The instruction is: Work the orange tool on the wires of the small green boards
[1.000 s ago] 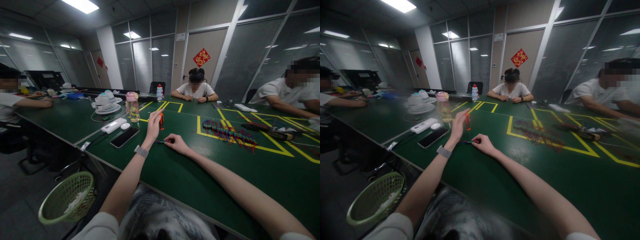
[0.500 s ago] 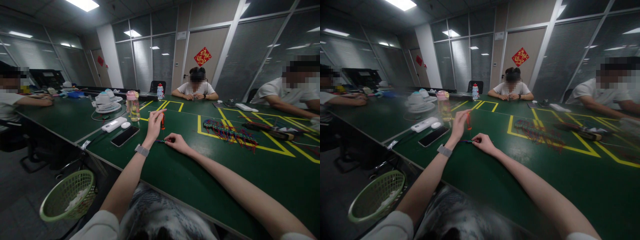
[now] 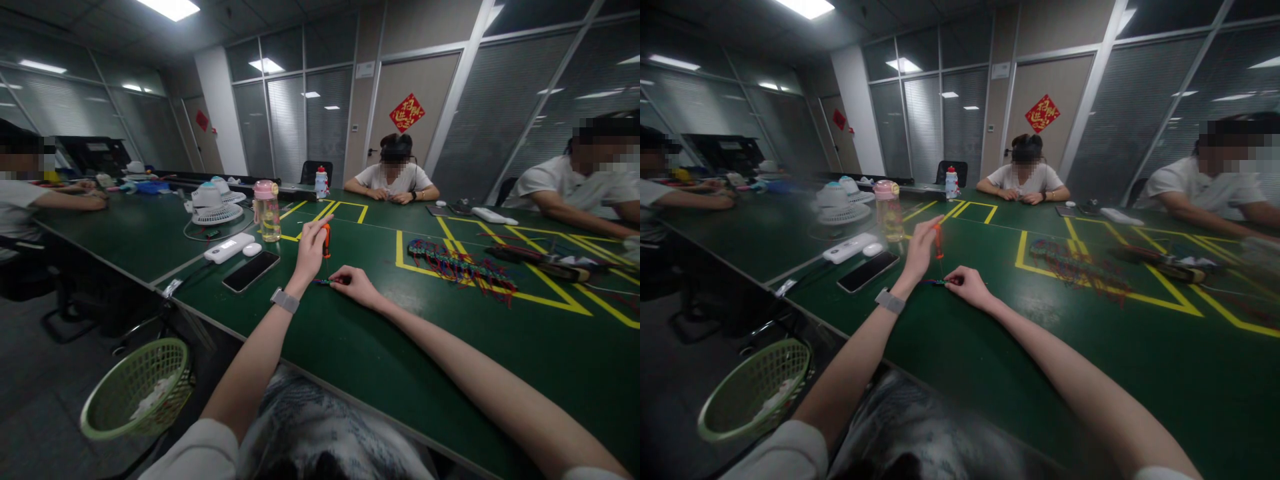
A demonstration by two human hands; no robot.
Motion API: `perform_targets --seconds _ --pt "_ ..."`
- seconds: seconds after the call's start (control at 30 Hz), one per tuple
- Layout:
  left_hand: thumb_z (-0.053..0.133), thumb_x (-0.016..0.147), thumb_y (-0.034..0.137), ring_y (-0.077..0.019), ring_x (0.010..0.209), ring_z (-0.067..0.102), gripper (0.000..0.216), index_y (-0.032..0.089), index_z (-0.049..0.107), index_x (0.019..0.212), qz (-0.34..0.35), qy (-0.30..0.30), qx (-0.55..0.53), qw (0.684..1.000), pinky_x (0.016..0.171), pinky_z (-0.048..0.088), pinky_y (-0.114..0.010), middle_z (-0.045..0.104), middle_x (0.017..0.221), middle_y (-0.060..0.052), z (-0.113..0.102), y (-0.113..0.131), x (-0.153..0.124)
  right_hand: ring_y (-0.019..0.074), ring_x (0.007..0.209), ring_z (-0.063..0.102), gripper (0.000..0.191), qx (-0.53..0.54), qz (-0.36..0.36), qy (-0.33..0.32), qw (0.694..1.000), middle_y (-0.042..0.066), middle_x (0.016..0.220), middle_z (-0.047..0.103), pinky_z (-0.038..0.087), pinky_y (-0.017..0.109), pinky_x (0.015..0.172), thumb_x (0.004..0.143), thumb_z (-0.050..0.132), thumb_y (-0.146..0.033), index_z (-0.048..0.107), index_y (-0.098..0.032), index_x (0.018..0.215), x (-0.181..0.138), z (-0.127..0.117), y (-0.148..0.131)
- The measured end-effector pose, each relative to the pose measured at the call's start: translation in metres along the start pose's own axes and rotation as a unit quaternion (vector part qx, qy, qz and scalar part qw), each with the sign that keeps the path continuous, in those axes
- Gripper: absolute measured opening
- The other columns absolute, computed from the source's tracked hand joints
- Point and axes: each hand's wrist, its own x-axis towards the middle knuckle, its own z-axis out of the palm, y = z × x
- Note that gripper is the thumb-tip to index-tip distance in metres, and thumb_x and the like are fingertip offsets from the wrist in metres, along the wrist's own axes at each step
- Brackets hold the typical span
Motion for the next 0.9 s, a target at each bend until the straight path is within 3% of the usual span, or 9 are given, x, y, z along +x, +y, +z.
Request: perform_targets --seconds 0.07,0.13,0.27,0.37,0.5,0.6,0.7,0.83,0.9 --pt "0.040 0.091 0.031 -0.0152 0.094 0.059 0.034 0.025 0.056 0.121 -0.029 -0.024 -0.068 0.997 0.078 0.052 -0.029 0.056 0.115 -0.007 0.0017 -0.0010 0.0000 0.0129 0.068 0.056 0.015 0.000 0.001 0.000 1.000 0.003 0.076 0.061 0.045 0.026 0.064 0.073 0.064 -0.020 0.071 -0.016 0.085 0.0003 -0.0001 0.0001" --pt "0.046 0.089 0.031 -0.0142 0.087 0.061 0.036 0.024 0.054 0.123 -0.045 -0.026 -0.093 0.994 0.073 0.053 -0.029 0.059 0.109 -0.007 0.0025 -0.0013 -0.0003 0.0131 0.068 0.056 0.015 -0.001 -0.001 0.001 1.000 0.003 0.077 0.061 0.045 0.026 0.064 0.073 0.064 -0.020 0.072 -0.015 0.084 0.0005 -0.0004 -0.0002" --pt "0.060 0.080 0.032 -0.0144 0.089 0.058 0.029 0.024 0.065 0.108 -0.006 0.015 -0.002 1.000 0.075 0.052 -0.026 0.057 0.102 -0.005 0.0000 0.0005 -0.0005 0.0132 0.068 0.056 0.014 -0.004 0.000 0.002 1.000 0.003 0.076 0.062 0.046 0.026 0.064 0.072 0.065 -0.020 0.072 -0.016 0.084 0.0003 -0.0012 -0.0020" --pt "0.052 0.086 0.033 -0.0164 0.101 0.056 0.027 0.024 0.065 0.107 0.002 0.015 -0.006 1.000 0.084 0.050 -0.028 0.057 0.110 -0.007 -0.0009 0.0014 0.0004 0.0132 0.068 0.056 0.013 -0.003 0.003 0.003 1.000 0.003 0.077 0.062 0.046 0.026 0.064 0.072 0.066 -0.020 0.072 -0.016 0.083 -0.0001 -0.0021 -0.0039" --pt "0.044 0.090 0.033 -0.0152 0.088 0.062 0.036 0.022 0.055 0.122 -0.061 -0.020 -0.110 0.992 0.073 0.054 -0.029 0.059 0.111 -0.008 0.0011 0.0001 0.0010 0.0132 0.070 0.056 0.014 -0.006 -0.003 0.000 1.000 0.004 0.079 0.062 0.046 0.026 0.066 0.073 0.066 -0.020 0.072 -0.016 0.084 -0.0006 -0.0033 -0.0059" --pt "0.055 0.084 0.033 -0.0132 0.082 0.060 0.032 0.022 0.061 0.114 -0.045 0.000 -0.064 0.997 0.069 0.054 -0.025 0.060 0.105 -0.006 0.0005 -0.0003 0.0009 0.0131 0.069 0.056 0.015 -0.018 -0.006 0.002 1.000 0.004 0.079 0.061 0.046 0.026 0.065 0.073 0.066 -0.021 0.073 -0.016 0.085 -0.0003 -0.0033 -0.0054" --pt "0.057 0.083 0.033 -0.0142 0.090 0.058 0.023 0.022 0.067 0.100 -0.004 0.025 -0.003 1.000 0.074 0.052 -0.023 0.058 0.104 -0.006 -0.0009 0.0006 0.0011 0.0128 0.068 0.055 0.015 -0.021 -0.002 0.004 1.000 0.003 0.077 0.061 0.046 0.026 0.064 0.072 0.066 -0.020 0.072 -0.017 0.084 0.0006 -0.0016 -0.0029" --pt "0.042 0.090 0.033 -0.0140 0.090 0.060 0.030 0.021 0.062 0.109 -0.038 0.002 -0.084 0.996 0.074 0.054 -0.026 0.057 0.114 -0.007 0.0005 0.0022 0.0012 0.0127 0.067 0.056 0.017 0.001 0.013 0.013 1.000 0.002 0.075 0.062 0.046 0.026 0.064 0.070 0.066 -0.021 0.070 -0.015 0.086 0.0014 0.0014 0.0003" --pt "0.044 0.089 0.033 -0.0131 0.083 0.061 0.030 0.020 0.059 0.113 -0.055 0.000 -0.108 0.993 0.070 0.055 -0.026 0.060 0.110 -0.007 0.0015 0.0026 0.0006 0.0130 0.067 0.056 0.016 0.006 0.018 0.016 1.000 0.002 0.074 0.063 0.047 0.026 0.063 0.070 0.066 -0.022 0.070 -0.015 0.084 0.0010 0.0019 0.0003"
